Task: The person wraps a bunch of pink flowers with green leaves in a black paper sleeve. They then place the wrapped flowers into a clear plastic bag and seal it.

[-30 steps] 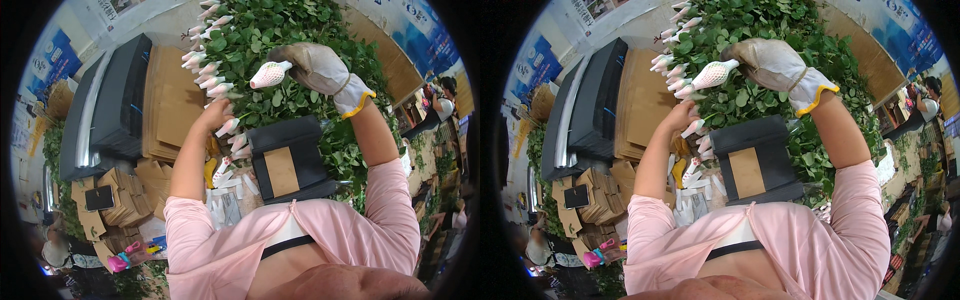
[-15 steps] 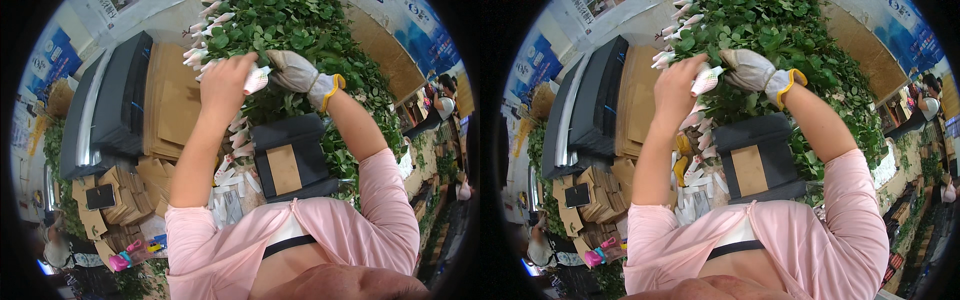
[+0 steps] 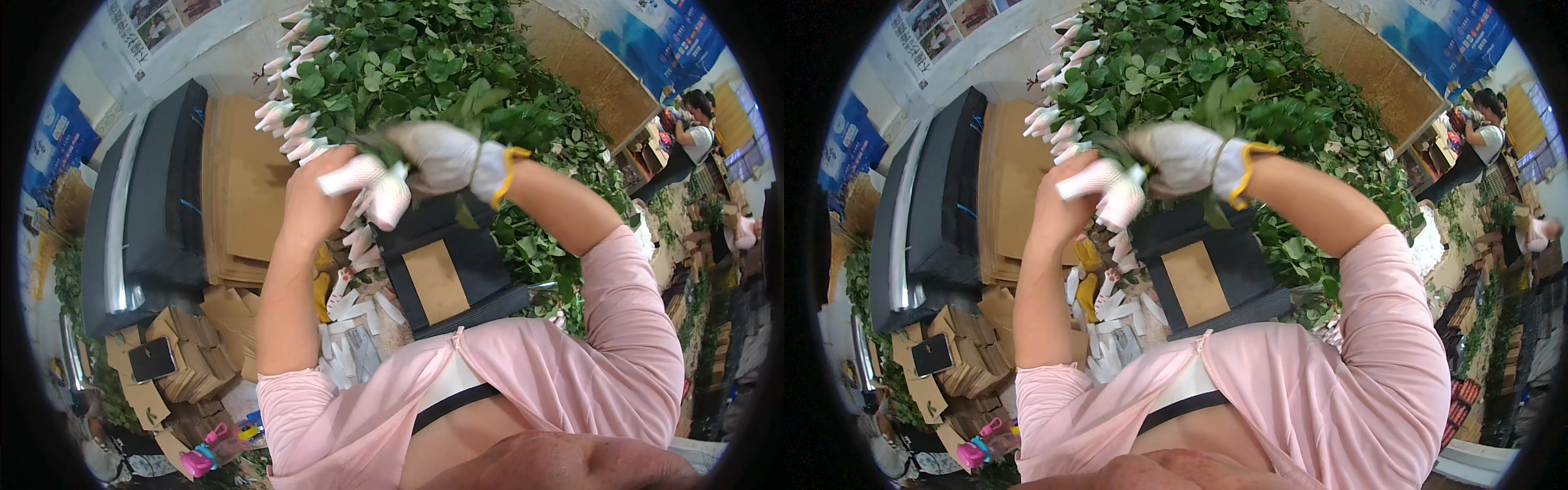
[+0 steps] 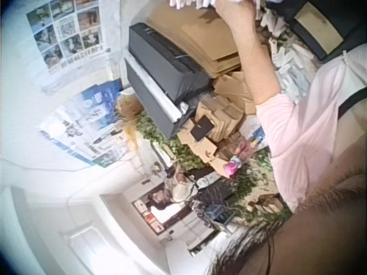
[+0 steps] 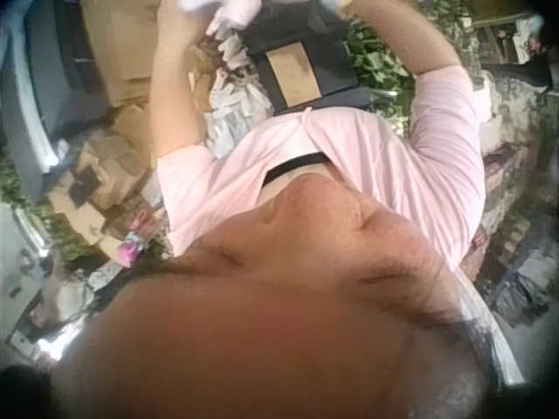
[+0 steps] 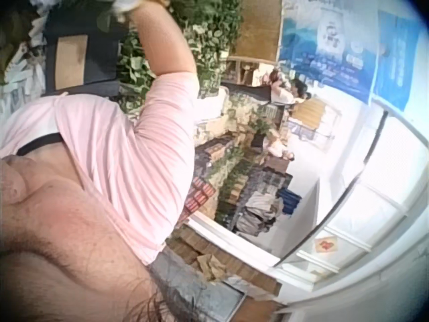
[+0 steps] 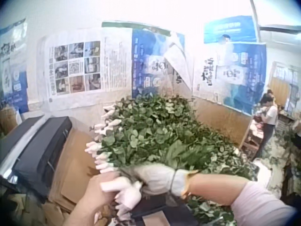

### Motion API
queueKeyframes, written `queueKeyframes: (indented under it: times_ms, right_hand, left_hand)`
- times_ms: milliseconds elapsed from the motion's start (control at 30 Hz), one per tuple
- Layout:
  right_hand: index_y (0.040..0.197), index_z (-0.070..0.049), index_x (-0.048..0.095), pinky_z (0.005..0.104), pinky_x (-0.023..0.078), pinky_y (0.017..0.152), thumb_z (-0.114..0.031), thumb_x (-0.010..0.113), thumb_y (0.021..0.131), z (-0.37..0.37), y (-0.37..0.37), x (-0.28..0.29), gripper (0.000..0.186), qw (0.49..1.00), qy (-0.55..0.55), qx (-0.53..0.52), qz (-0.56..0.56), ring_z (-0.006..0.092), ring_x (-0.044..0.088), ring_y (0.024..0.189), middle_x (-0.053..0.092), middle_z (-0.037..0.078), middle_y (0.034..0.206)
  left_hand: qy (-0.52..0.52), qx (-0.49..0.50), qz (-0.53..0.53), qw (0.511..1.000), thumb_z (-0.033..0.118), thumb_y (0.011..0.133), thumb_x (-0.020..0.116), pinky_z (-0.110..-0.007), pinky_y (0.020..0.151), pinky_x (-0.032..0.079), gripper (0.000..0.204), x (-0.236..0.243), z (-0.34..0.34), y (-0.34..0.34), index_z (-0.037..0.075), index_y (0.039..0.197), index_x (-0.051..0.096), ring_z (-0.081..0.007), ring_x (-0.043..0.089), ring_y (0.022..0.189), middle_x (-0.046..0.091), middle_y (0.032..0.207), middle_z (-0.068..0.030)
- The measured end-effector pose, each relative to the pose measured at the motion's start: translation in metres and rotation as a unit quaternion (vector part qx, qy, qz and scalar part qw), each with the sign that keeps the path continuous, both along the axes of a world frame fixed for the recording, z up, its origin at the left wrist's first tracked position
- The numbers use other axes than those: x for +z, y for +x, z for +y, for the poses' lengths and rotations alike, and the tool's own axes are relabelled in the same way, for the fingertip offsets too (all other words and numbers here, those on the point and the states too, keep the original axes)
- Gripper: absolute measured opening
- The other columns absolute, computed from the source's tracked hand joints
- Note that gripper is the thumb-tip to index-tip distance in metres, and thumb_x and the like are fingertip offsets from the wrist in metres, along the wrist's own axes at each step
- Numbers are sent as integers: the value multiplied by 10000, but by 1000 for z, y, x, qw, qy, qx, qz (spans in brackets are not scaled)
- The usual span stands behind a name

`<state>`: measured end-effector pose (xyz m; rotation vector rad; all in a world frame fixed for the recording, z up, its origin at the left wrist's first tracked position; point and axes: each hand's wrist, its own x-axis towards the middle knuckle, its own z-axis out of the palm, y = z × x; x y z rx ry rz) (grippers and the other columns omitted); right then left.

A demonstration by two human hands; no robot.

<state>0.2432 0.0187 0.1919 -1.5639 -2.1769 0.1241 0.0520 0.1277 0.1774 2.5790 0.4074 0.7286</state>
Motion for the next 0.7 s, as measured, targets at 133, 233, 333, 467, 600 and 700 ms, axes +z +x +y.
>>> queueKeyframes:
  times_ms: [133,233,333,467,600,700]
  right_hand:
    - [1069,-19,589,366,487,872,-180,615,798,-17,51,-5,317,875,-106,-70,466,288,619,939,631,154,1068]
    - [1130,26,548,376,502,859,-130,609,814,-36,74,82,358,741,-8,144,656,285,620,956,616,154,1089]
    - [1264,32,439,298,564,730,-184,603,874,-47,75,120,475,808,148,152,550,208,630,899,588,107,1109]
    - [1117,31,593,373,554,707,-232,673,718,-35,62,40,485,886,116,37,447,242,652,846,651,125,971]
    - [1092,-114,618,383,529,752,-114,652,676,-14,-3,-9,417,991,-88,-92,-48,303,629,898,642,112,968]
    - [1087,-72,570,366,516,775,-170,615,773,-6,-13,-72,332,999,-19,-40,-2,296,620,896,619,146,966]
  left_hand:
    - [-214,52,-21,975,150,709,774,-401,733,481,501,-33,-13,10,7,1125,533,-327,627,814,631,898,-202]
    - [-211,77,85,971,112,709,746,-413,798,469,474,-156,-14,-11,-5,1109,519,-359,595,931,612,1010,-220]
    - [-113,51,148,981,10,693,661,-427,902,443,450,-186,-17,-12,-9,1125,534,-393,543,1054,577,1122,-226]
    - [-127,4,192,973,47,717,693,-434,848,470,482,-135,0,-4,-11,1172,545,-411,580,979,621,1041,-234]
    - [-410,-35,73,909,24,759,668,-313,802,492,392,-80,12,-12,6,1140,578,-192,600,929,640,972,-83]
    - [-401,-113,14,909,-16,722,689,-301,851,471,417,-47,-3,-19,-5,1122,575,-164,581,958,615,1055,-80]
